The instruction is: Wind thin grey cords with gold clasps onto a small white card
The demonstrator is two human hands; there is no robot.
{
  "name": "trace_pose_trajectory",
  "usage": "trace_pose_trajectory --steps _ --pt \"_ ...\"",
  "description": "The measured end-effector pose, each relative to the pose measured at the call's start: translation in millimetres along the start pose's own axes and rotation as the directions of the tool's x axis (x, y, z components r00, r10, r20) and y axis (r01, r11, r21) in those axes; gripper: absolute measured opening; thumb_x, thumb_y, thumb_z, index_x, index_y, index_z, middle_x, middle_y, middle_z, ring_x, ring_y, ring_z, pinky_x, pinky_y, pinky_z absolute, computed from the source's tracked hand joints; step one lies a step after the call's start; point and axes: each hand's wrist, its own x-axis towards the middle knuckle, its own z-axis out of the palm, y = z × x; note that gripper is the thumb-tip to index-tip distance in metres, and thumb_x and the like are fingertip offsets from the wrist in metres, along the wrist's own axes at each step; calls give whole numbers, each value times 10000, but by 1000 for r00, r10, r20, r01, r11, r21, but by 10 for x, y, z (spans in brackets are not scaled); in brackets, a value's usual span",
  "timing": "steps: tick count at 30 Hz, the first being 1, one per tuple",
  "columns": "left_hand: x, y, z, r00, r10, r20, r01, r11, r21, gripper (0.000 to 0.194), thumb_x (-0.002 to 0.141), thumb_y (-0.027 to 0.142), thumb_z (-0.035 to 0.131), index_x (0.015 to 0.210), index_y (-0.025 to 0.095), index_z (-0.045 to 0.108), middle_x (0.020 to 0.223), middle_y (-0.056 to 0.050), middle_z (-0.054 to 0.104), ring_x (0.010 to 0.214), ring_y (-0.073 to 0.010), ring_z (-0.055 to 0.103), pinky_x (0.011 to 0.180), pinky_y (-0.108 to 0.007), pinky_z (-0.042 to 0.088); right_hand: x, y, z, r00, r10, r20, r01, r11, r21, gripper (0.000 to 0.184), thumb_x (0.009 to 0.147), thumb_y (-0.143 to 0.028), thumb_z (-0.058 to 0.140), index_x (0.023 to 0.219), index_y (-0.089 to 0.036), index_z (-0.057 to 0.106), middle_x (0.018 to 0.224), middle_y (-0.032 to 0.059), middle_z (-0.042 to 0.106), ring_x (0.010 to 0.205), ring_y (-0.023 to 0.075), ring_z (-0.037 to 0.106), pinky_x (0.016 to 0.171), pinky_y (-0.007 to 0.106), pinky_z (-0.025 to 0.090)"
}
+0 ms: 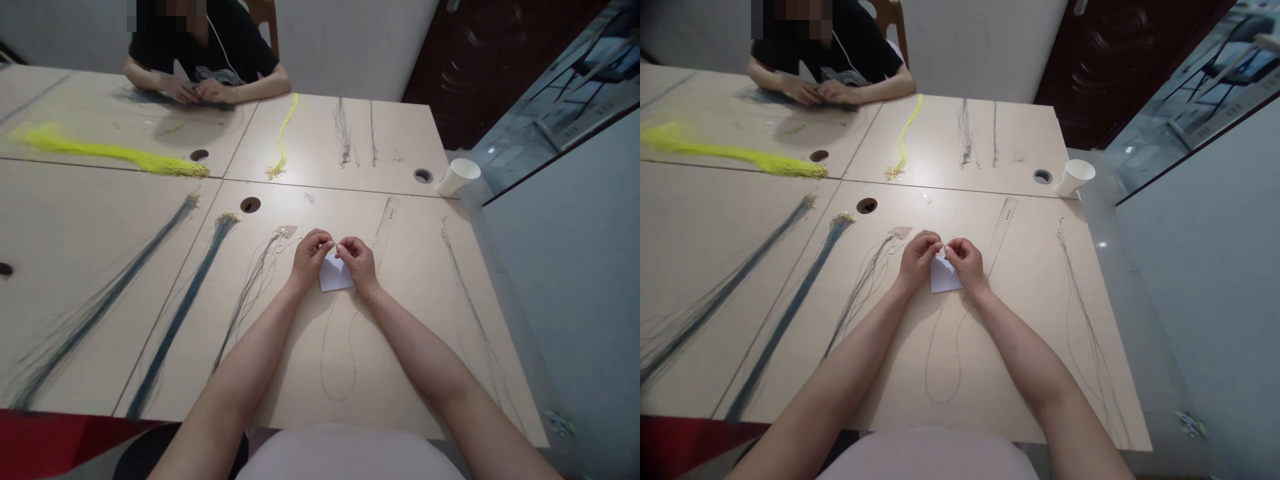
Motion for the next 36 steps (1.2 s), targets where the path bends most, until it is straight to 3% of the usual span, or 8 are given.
trace_pose_trajectory --steps 36 --pt "4 7 2 1000 -11 -4 11 1000 8 216 803 357 555 695 171 545 742 -29 552 727 -135 505 684 -278 402 -5 -23 -4 1000 12 10 -12 1000 -23 140 726 -324 586 743 -193 540 668 -26 553 628 109 538 645 259 430"
